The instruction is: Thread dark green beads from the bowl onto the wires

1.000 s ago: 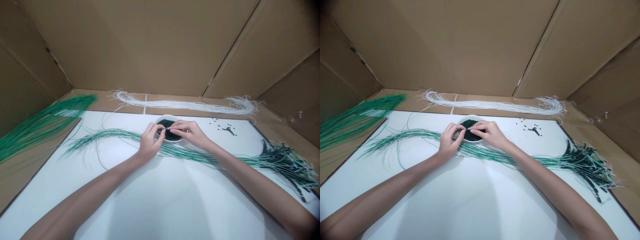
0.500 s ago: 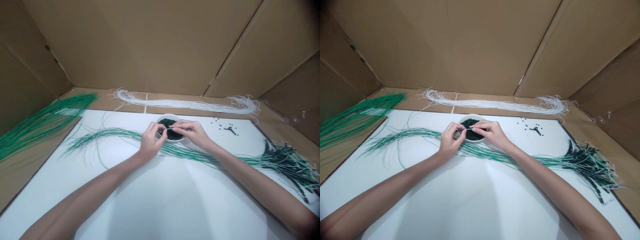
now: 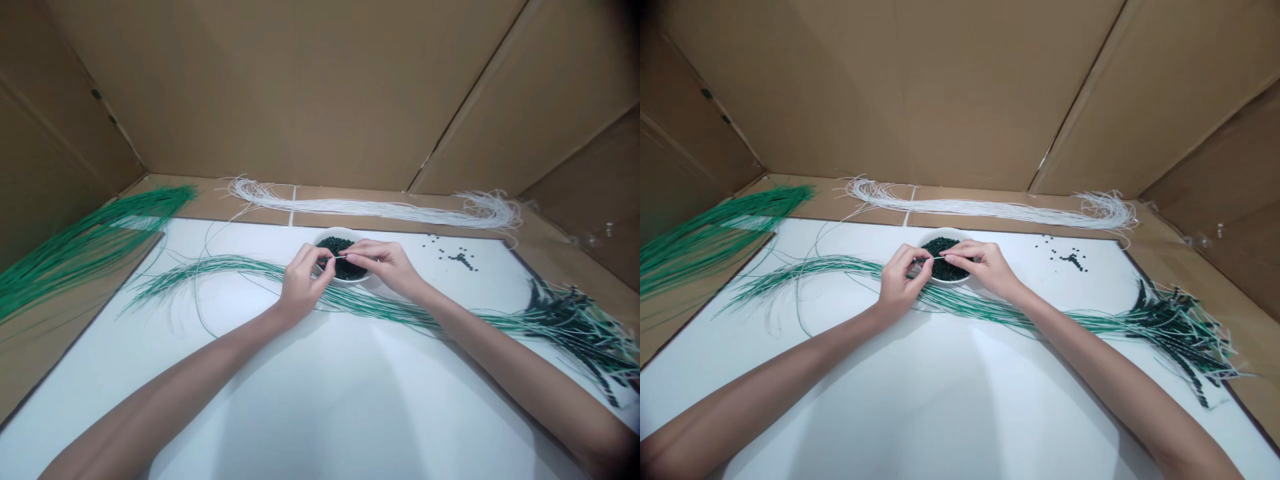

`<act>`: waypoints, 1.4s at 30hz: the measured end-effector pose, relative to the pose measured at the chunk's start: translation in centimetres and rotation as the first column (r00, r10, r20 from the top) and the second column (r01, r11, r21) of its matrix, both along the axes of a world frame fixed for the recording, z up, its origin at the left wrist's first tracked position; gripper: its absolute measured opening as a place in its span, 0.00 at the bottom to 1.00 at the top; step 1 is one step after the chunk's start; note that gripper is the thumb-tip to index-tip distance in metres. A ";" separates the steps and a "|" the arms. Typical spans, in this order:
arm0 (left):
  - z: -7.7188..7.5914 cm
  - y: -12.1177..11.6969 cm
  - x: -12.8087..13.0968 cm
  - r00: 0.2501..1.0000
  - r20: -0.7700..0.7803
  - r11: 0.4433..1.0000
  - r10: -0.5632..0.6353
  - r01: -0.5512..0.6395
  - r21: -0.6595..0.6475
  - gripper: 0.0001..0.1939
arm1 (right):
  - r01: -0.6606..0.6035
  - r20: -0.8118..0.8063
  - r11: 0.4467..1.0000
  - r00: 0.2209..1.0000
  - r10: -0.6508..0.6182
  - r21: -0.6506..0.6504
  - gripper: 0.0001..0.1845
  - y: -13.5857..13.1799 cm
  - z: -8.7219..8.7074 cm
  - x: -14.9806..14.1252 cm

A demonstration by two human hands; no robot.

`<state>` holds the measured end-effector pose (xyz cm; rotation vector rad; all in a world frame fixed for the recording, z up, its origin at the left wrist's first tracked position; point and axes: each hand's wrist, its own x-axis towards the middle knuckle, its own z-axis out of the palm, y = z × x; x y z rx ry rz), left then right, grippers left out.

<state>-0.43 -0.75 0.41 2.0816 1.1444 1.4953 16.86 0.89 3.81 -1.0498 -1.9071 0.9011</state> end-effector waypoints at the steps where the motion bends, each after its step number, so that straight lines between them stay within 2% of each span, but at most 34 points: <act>1: 0.0 0.0 0.0 1.000 0.000 1.000 -0.001 0.001 0.001 0.02 | -0.001 0.000 1.000 1.000 0.001 0.002 0.09 0.0 0.0 0.0; 10: 0.1 0.0 0.0 1.000 -0.009 1.000 0.008 -0.007 0.020 0.02 | 0.020 -0.008 1.000 1.000 -0.020 0.014 0.09 -0.1 -0.2 -0.1; 23: 0.1 0.0 0.0 1.000 0.009 0.997 0.026 -0.026 0.071 0.02 | 0.189 -0.122 0.972 0.977 -0.172 0.142 0.06 -0.8 -1.6 -1.1; 29: -0.1 0.1 0.0 1.000 0.018 0.996 0.024 -0.025 0.080 0.02 | 0.274 -0.116 0.947 0.959 -0.257 0.166 0.06 -1.2 -1.9 -1.6; 37: -0.2 0.0 0.0 1.000 0.024 0.994 0.003 -0.006 0.105 0.02 | 0.255 -0.041 0.922 0.966 -0.254 0.292 0.06 -1.4 -1.9 -1.8; 42: -0.1 -0.1 -0.1 1.000 0.023 0.993 0.003 -0.005 0.116 0.02 | 0.261 -0.046 0.923 0.965 -0.259 0.282 0.06 -1.4 -1.9 -1.7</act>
